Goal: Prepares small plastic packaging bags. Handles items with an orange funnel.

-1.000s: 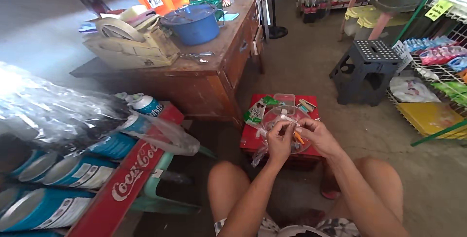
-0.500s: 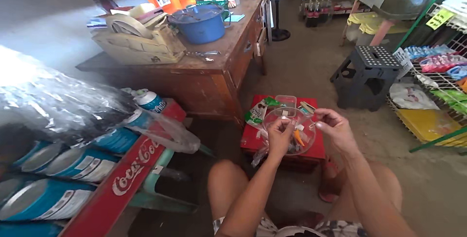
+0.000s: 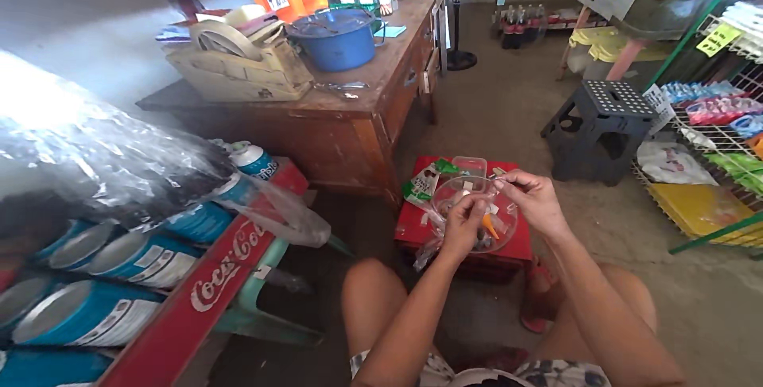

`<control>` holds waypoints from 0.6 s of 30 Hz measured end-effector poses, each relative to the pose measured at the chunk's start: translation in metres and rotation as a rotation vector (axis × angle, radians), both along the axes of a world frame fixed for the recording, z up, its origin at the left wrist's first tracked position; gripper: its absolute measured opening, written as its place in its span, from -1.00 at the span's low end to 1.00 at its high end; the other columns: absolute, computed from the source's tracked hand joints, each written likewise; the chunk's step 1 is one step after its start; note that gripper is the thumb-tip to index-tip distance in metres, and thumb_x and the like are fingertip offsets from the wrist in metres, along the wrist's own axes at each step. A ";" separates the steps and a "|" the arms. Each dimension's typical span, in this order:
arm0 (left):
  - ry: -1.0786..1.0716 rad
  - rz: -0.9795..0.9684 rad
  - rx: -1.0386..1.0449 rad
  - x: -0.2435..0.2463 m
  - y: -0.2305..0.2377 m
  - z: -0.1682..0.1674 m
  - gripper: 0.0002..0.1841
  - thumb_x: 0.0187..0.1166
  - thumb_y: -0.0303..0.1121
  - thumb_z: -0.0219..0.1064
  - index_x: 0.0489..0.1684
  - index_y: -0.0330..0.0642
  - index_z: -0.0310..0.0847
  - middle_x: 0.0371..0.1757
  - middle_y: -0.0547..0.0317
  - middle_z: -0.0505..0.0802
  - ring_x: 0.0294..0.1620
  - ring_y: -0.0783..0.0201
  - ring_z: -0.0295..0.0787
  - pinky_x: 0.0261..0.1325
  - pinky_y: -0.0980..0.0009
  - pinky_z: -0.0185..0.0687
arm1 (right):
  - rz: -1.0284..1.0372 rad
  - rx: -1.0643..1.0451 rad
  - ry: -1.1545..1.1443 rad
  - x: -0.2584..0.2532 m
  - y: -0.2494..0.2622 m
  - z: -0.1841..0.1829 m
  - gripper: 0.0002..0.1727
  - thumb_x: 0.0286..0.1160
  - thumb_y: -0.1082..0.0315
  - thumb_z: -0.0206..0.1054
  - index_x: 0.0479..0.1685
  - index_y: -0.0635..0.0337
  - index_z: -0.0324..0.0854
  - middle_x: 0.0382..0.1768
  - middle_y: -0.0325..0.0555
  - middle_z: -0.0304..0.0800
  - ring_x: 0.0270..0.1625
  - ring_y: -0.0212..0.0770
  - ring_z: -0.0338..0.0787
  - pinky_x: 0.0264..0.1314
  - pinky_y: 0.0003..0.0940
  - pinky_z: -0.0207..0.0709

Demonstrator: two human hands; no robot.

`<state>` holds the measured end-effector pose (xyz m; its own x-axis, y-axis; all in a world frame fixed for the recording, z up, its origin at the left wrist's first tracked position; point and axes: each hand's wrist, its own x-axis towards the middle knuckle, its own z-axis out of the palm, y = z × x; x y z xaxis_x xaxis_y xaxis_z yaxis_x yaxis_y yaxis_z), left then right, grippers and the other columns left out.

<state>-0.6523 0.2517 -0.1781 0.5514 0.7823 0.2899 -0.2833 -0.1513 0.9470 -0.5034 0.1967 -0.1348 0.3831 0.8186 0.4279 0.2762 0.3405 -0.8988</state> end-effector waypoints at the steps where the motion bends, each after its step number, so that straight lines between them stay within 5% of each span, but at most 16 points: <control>1: -0.003 -0.015 0.019 -0.001 0.000 0.000 -0.77 0.72 -0.49 0.11 0.00 -0.44 0.68 -0.12 0.30 0.80 -0.16 0.63 0.69 -0.04 0.62 0.65 | 0.000 -0.010 -0.019 0.000 0.000 0.003 -0.89 0.51 0.45 0.38 -0.29 0.24 0.82 -0.26 -0.31 0.84 -0.18 -0.61 0.75 -0.05 -0.67 0.63; 5: 0.041 -0.038 0.124 -0.003 -0.001 0.003 -0.76 0.72 -0.48 0.10 -0.24 -0.37 0.69 -0.19 0.33 0.71 -0.20 0.69 0.57 -0.09 0.70 0.51 | -0.036 0.040 -0.120 0.000 0.004 0.008 -0.86 0.54 0.43 0.36 -0.30 0.25 0.82 -0.23 -0.30 0.83 -0.15 -0.62 0.74 -0.02 -0.68 0.62; 10: 0.014 -0.104 0.118 -0.004 0.000 -0.002 -0.72 0.76 -0.43 0.00 -0.31 -0.24 0.62 -0.30 0.48 0.63 -0.34 0.74 0.46 -0.22 0.74 0.39 | -0.083 0.099 -0.145 0.002 0.007 0.025 -0.88 0.54 0.44 0.36 -0.23 0.22 0.82 -0.22 -0.34 0.81 -0.17 -0.62 0.75 -0.03 -0.67 0.66; 15: 0.010 -0.219 0.143 -0.008 0.000 -0.009 -0.67 0.83 -0.37 -0.12 -0.17 -0.30 0.58 -0.22 0.44 0.66 -0.17 0.68 0.57 0.01 0.65 0.54 | -0.065 0.111 -0.197 0.000 0.007 0.038 -0.89 0.53 0.44 0.37 -0.23 0.22 0.82 -0.19 -0.33 0.80 -0.14 -0.64 0.74 0.00 -0.70 0.63; 18: 0.023 -0.204 0.223 -0.008 -0.005 -0.013 -0.72 0.79 -0.40 0.05 0.05 -0.47 0.58 -0.15 0.31 0.71 -0.15 0.66 0.61 0.03 0.64 0.57 | -0.067 0.123 -0.248 0.000 0.008 0.043 -0.89 0.53 0.42 0.39 -0.23 0.21 0.83 -0.20 -0.33 0.80 -0.15 -0.65 0.73 -0.04 -0.72 0.62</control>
<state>-0.6601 0.2472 -0.1913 0.6992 0.5728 0.4278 -0.3078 -0.2989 0.9033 -0.5034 0.2049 -0.0916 0.3057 0.7311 0.6100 0.5076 0.4169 -0.7540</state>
